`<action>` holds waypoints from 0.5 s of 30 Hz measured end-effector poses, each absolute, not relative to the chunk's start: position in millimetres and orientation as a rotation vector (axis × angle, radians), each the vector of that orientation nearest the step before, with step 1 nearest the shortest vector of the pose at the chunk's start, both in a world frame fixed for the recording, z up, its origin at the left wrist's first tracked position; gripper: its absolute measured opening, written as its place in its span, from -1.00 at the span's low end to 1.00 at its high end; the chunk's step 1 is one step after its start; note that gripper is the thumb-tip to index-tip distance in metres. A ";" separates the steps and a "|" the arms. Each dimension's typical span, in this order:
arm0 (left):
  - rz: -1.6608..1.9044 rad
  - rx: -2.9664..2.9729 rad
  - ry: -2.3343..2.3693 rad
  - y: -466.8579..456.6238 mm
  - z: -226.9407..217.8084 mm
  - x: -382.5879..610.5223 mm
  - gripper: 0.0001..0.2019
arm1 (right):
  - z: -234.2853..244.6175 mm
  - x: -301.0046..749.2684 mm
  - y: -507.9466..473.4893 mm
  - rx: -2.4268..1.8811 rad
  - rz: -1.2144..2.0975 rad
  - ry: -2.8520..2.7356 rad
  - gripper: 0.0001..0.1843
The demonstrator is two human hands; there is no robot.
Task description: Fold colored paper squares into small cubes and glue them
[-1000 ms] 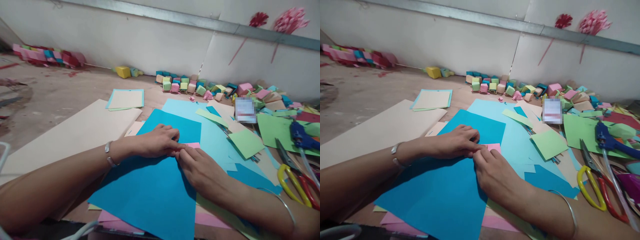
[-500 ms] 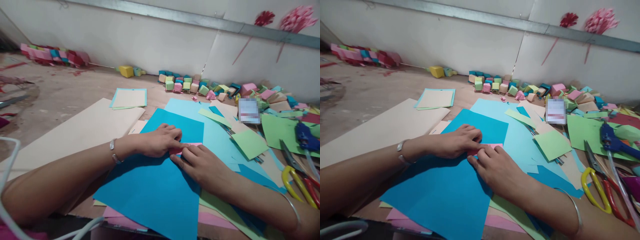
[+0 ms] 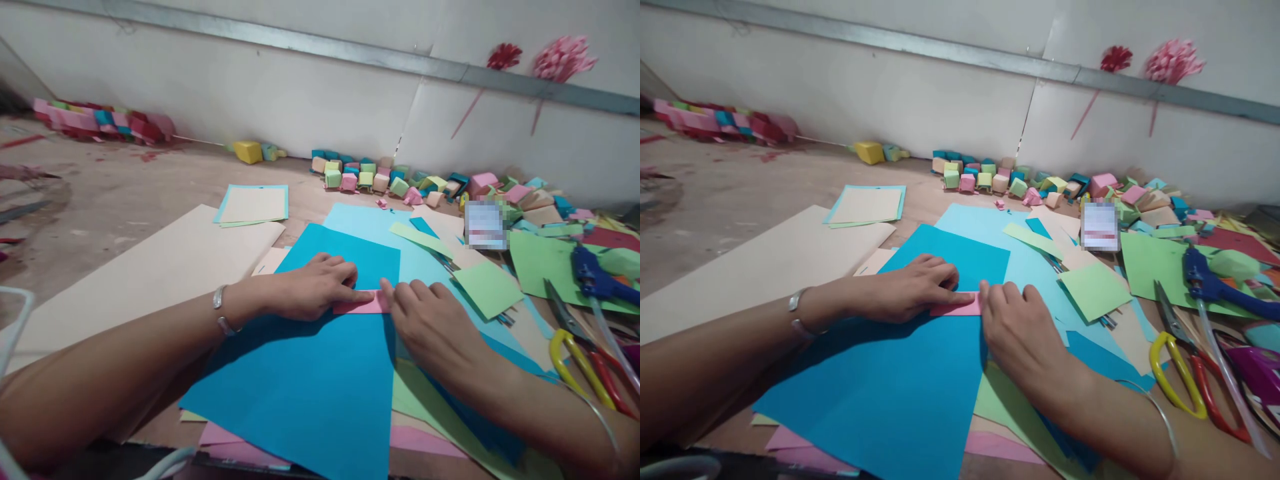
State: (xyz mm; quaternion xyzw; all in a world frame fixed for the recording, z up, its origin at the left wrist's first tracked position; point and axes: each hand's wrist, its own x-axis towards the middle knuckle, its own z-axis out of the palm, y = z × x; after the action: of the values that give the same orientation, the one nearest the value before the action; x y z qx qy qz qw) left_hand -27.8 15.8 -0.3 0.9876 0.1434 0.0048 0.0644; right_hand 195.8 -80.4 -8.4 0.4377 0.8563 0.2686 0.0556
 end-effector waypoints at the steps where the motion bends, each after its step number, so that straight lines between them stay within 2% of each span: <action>1: 0.009 2.983 0.433 15.8 -0.5 -27.8 -0.54 | -11.2 192.4 -79.5 1.309 0.817 2.614 -0.73; 5: -0.001 2.992 0.428 15.6 -0.7 -27.9 -0.59 | -19.5 188.9 -74.7 1.341 0.727 2.549 -0.80; 9: 0.047 2.975 0.442 13.8 0.9 -27.4 -0.61 | -12.2 195.4 -70.6 1.480 0.683 2.419 -0.75; 12: 0.111 2.949 0.479 13.1 -2.0 -27.1 -0.61 | -5.7 198.5 -66.7 1.611 0.711 2.459 -0.80; 15: 0.293 2.906 0.519 14.6 -9.0 -27.6 -0.60 | -7.3 198.2 -61.7 1.552 0.573 2.689 -0.64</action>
State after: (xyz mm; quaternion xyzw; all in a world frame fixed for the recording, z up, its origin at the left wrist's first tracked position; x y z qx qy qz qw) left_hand -27.6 14.6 -9.0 0.9758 0.1743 0.0983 0.0876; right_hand 198.2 -61.7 -7.3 0.4915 0.8517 0.1815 -0.0077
